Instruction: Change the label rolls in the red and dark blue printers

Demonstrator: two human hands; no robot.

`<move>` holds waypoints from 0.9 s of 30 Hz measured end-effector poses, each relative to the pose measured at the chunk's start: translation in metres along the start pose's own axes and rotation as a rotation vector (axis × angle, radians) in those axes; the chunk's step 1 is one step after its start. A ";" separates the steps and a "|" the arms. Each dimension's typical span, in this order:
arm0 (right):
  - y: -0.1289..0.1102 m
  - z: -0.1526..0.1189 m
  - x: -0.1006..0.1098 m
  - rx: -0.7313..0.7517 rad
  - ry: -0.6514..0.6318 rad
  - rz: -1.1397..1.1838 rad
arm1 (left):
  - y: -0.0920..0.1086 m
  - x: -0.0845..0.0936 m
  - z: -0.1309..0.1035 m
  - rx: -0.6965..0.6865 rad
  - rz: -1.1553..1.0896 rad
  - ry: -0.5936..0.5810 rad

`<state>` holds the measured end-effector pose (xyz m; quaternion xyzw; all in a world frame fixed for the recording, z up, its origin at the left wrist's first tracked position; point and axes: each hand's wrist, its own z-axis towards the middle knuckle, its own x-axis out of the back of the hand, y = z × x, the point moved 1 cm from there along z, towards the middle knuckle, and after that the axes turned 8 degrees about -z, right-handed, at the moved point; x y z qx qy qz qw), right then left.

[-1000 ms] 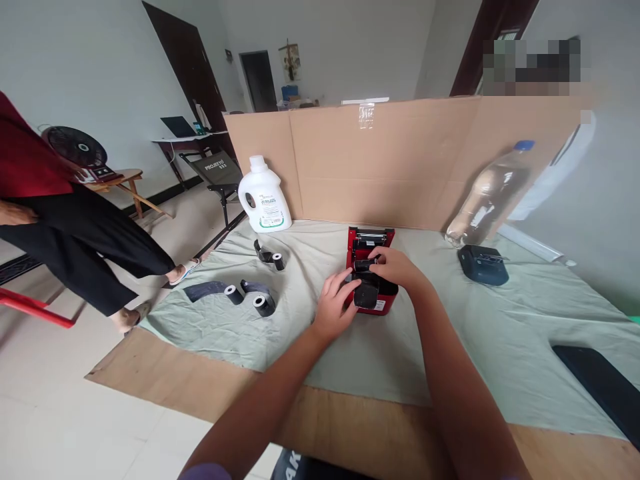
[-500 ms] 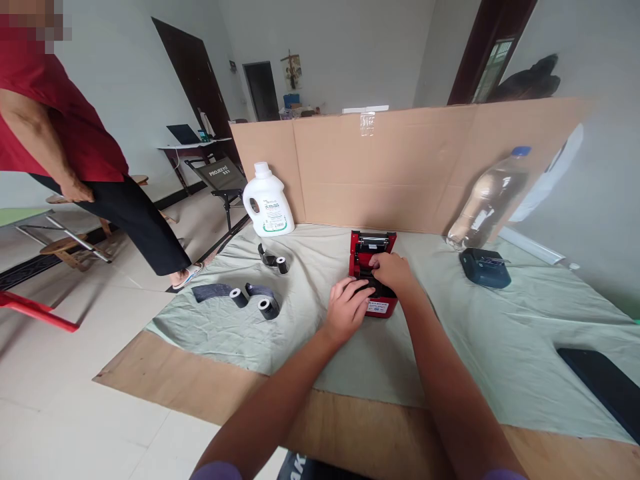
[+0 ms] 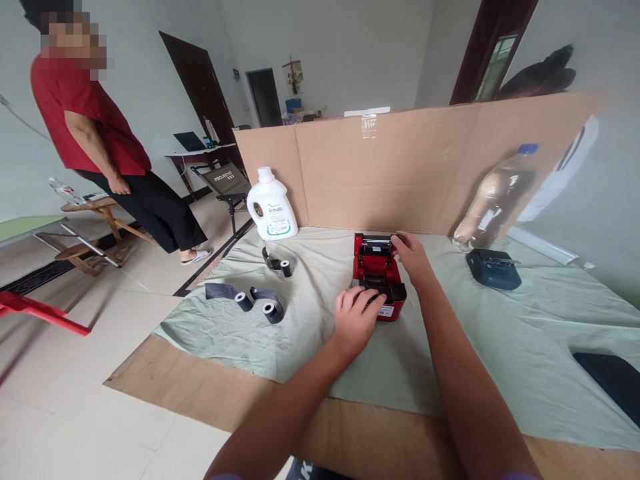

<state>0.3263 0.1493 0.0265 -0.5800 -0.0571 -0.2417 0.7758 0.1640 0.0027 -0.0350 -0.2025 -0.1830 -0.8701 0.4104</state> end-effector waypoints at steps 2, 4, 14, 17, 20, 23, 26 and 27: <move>0.002 -0.001 -0.007 0.020 -0.001 0.080 | 0.001 0.000 0.000 -0.018 0.022 0.006; 0.001 -0.006 -0.010 0.022 0.025 0.122 | 0.001 0.000 -0.001 -0.033 0.031 -0.006; 0.029 -0.048 0.011 -0.119 -0.130 0.164 | 0.003 0.008 -0.005 0.024 -0.088 -0.121; 0.042 -0.056 0.011 -0.122 -0.205 0.263 | 0.002 0.008 -0.006 0.021 -0.095 -0.132; 0.047 -0.063 0.004 -0.085 -0.252 0.369 | 0.000 0.007 -0.007 0.020 -0.084 -0.143; 0.046 -0.068 -0.003 -0.052 -0.237 0.423 | -0.001 0.007 -0.007 0.006 -0.063 -0.146; 0.043 -0.074 -0.005 -0.030 -0.192 0.422 | -0.001 0.007 -0.008 -0.024 -0.054 -0.122; 0.042 -0.075 -0.006 -0.025 -0.187 0.410 | -0.001 0.007 -0.007 -0.024 -0.062 -0.113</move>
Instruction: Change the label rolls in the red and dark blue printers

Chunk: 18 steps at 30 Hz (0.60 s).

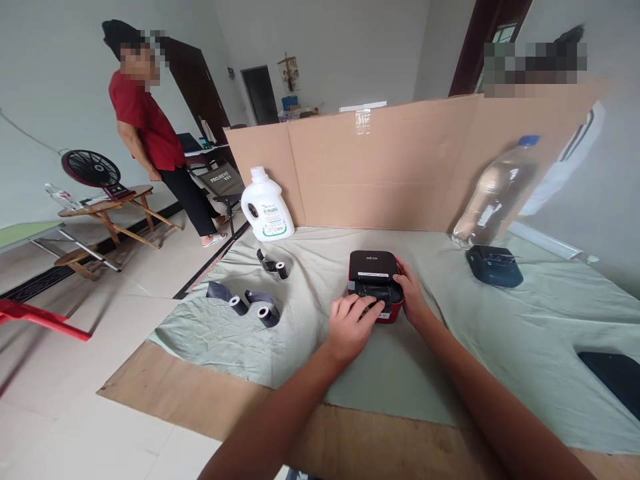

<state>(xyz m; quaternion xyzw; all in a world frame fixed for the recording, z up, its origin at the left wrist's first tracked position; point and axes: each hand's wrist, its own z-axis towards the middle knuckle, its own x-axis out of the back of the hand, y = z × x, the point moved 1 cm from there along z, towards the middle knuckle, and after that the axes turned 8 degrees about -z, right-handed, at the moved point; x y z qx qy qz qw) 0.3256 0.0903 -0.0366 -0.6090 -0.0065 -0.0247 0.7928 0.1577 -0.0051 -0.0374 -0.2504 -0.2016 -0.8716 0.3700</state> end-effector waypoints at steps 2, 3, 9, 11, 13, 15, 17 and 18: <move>-0.001 -0.003 -0.001 -0.004 0.005 -0.024 | -0.002 0.001 0.002 0.052 -0.035 0.017; -0.002 -0.004 -0.001 -0.011 0.003 -0.030 | -0.004 0.002 0.003 0.107 -0.061 0.020; 0.003 -0.004 -0.003 -0.076 -0.003 -0.081 | -0.032 0.005 0.008 0.361 -0.272 -0.078; 0.007 -0.003 -0.004 -0.097 0.009 -0.072 | -0.039 0.005 0.008 0.356 -0.318 -0.102; 0.009 -0.002 -0.004 -0.116 0.021 -0.014 | -0.044 0.004 0.009 0.358 -0.331 -0.105; 0.009 -0.002 -0.005 -0.143 0.031 0.061 | -0.045 0.004 0.009 0.365 -0.334 -0.103; 0.007 -0.002 -0.005 -0.176 0.028 0.115 | -0.046 0.004 0.010 0.368 -0.338 -0.100; 0.005 -0.003 -0.005 -0.187 0.020 0.129 | -0.046 0.004 0.011 0.367 -0.340 -0.096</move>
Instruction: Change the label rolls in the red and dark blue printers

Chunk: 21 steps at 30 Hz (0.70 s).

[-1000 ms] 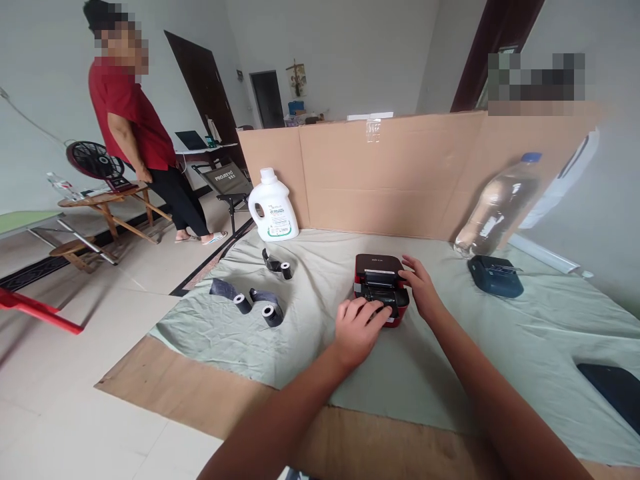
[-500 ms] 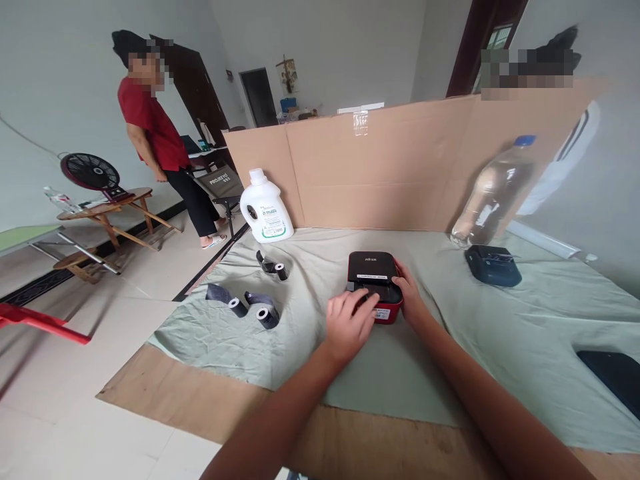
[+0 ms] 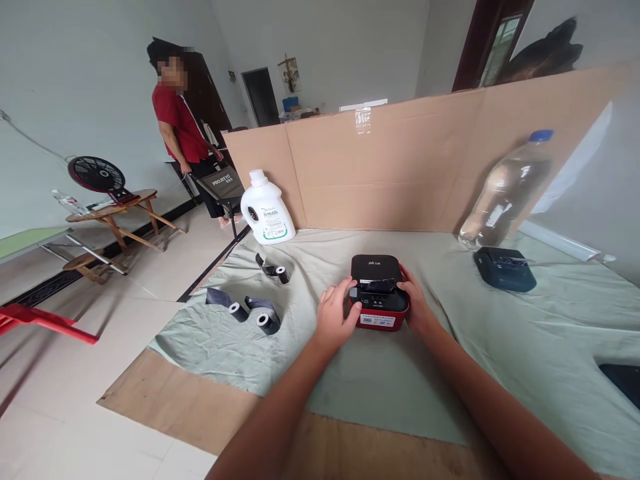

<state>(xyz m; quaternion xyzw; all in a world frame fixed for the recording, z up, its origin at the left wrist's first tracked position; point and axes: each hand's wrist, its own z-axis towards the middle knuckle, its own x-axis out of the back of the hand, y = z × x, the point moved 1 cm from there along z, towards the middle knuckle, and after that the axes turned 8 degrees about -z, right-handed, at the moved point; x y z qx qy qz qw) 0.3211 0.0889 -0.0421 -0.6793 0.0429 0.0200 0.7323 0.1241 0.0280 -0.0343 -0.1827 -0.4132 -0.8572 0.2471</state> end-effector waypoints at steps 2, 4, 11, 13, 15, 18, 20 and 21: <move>-0.004 -0.002 0.000 -0.006 -0.028 0.002 | 0.000 0.000 0.002 -0.011 -0.004 0.007; -0.008 -0.003 0.000 0.012 -0.049 -0.026 | 0.000 -0.001 0.003 -0.024 0.002 0.009; 0.005 -0.006 0.000 0.098 -0.010 -0.053 | -0.003 -0.007 0.000 -0.036 0.002 0.007; 0.010 -0.007 -0.001 0.100 0.000 -0.010 | -0.005 -0.008 -0.003 -0.049 -0.015 0.022; 0.012 -0.007 -0.001 0.078 -0.011 0.025 | -0.006 -0.009 -0.004 -0.064 -0.028 0.040; 0.014 -0.007 -0.001 0.052 -0.003 0.088 | -0.007 -0.009 -0.005 -0.081 -0.037 0.041; 0.014 -0.006 -0.001 0.045 -0.001 0.127 | -0.007 -0.009 -0.005 -0.081 -0.040 0.032; 0.015 -0.006 -0.001 0.045 -0.001 0.138 | -0.007 -0.009 -0.005 -0.081 -0.042 0.030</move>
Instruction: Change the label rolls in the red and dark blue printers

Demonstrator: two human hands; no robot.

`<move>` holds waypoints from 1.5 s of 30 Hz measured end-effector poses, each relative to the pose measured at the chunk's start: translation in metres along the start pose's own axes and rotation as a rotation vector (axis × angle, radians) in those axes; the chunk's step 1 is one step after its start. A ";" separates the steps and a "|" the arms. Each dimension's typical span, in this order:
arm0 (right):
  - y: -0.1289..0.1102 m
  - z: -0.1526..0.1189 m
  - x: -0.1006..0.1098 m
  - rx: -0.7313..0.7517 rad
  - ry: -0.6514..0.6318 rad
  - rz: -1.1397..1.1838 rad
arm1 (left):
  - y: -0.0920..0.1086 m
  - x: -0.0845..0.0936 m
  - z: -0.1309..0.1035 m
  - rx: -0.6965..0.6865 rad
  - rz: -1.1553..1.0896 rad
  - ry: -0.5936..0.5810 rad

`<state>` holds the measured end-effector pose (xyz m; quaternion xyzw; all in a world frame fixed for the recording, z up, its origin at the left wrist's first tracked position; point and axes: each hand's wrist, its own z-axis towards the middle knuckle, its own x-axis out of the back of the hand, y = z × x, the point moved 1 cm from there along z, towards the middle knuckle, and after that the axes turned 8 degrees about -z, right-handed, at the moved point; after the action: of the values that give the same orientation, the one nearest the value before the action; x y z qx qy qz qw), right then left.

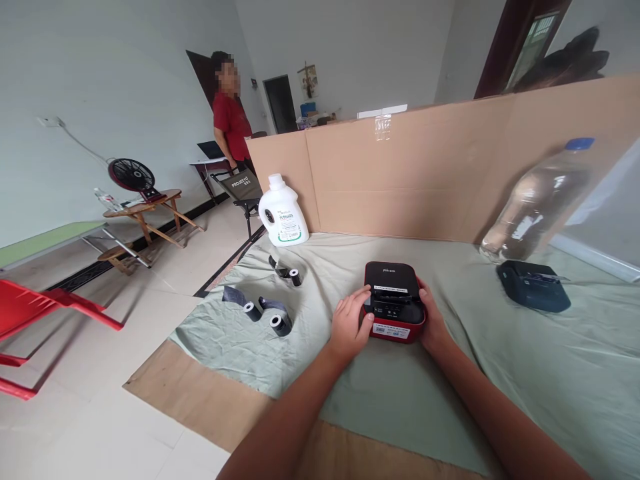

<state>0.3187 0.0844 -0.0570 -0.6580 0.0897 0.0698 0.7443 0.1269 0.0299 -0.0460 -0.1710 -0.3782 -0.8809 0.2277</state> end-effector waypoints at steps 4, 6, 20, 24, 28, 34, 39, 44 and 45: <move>-0.001 0.002 0.000 -0.008 0.019 0.021 | 0.003 0.001 0.001 0.002 -0.025 0.004; -0.003 0.003 0.000 -0.032 0.026 0.047 | 0.005 0.003 0.002 0.025 -0.039 -0.002; 0.001 0.014 0.008 -0.015 0.028 0.079 | 0.009 0.006 0.010 0.163 -0.017 -0.036; 0.004 0.012 0.006 0.008 0.017 0.104 | 0.005 0.004 0.003 0.059 -0.066 -0.016; 0.010 0.011 0.007 0.053 0.015 0.110 | 0.001 0.003 0.000 0.013 -0.072 -0.016; 0.016 0.012 0.010 0.069 -0.002 0.116 | 0.002 0.003 -0.001 0.001 -0.053 -0.020; 0.013 0.015 0.009 0.064 0.035 0.083 | 0.007 0.002 0.006 0.043 0.001 -0.041; 0.012 0.013 0.008 0.066 0.095 0.076 | 0.011 -0.007 0.009 0.093 0.034 0.030; 0.013 0.012 0.008 0.069 0.094 0.080 | 0.011 -0.009 0.008 0.085 0.012 0.047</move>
<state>0.3244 0.0974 -0.0700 -0.6305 0.1528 0.0654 0.7582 0.1410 0.0318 -0.0382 -0.1426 -0.4089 -0.8663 0.2489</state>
